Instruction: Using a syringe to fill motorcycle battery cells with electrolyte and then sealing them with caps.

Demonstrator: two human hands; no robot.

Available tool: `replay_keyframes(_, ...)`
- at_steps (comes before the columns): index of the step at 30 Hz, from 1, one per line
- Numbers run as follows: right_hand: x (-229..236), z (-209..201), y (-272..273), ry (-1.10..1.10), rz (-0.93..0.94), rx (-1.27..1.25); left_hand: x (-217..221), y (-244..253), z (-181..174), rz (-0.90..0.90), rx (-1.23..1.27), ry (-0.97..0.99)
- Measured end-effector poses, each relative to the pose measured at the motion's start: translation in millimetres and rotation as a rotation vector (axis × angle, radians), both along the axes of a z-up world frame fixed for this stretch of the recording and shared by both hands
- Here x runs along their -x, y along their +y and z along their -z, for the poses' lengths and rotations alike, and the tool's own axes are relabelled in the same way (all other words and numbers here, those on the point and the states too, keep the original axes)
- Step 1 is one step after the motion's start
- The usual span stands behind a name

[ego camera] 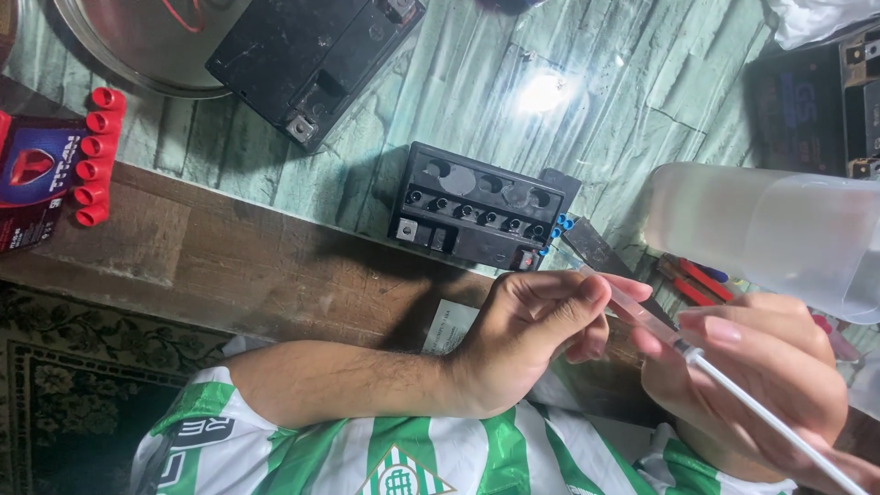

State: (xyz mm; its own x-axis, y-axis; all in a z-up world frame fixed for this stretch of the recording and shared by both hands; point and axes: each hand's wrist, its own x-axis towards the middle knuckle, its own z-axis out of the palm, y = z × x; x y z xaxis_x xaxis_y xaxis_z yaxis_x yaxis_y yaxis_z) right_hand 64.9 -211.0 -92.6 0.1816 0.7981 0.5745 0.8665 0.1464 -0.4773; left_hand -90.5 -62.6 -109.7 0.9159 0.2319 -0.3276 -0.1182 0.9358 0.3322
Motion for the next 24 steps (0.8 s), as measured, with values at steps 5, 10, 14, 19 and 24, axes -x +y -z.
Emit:
replay_keyframes(5, 17.1, -11.7, 2.1, 0.070, 0.189, 0.124, -1.1, -3.3, 4.1, -0.078, -0.037, 0.009)
replay_keyframes(10, 17.3, -15.9, 7.3, 0.111, 0.195, 0.178, 0.0, -2.0, 2.5, -0.054, -0.049, 0.022)
replay_keyframes(14, 17.6, -19.7, 10.0, 0.151, 0.156, 0.209, -0.7, -2.2, 0.5, -0.026, -0.071, 0.035)
replay_keyframes(19, 21.1, -22.3, 20.6, 0.116, 0.119, 0.179, 1.1, 0.4, 0.0, -0.007, -0.052, -0.007)
replay_keyframes(24, 22.9, -24.9, 22.1, 0.115, 0.144, 0.198, 1.4, 0.3, -1.3, -0.014, -0.042, -0.016)
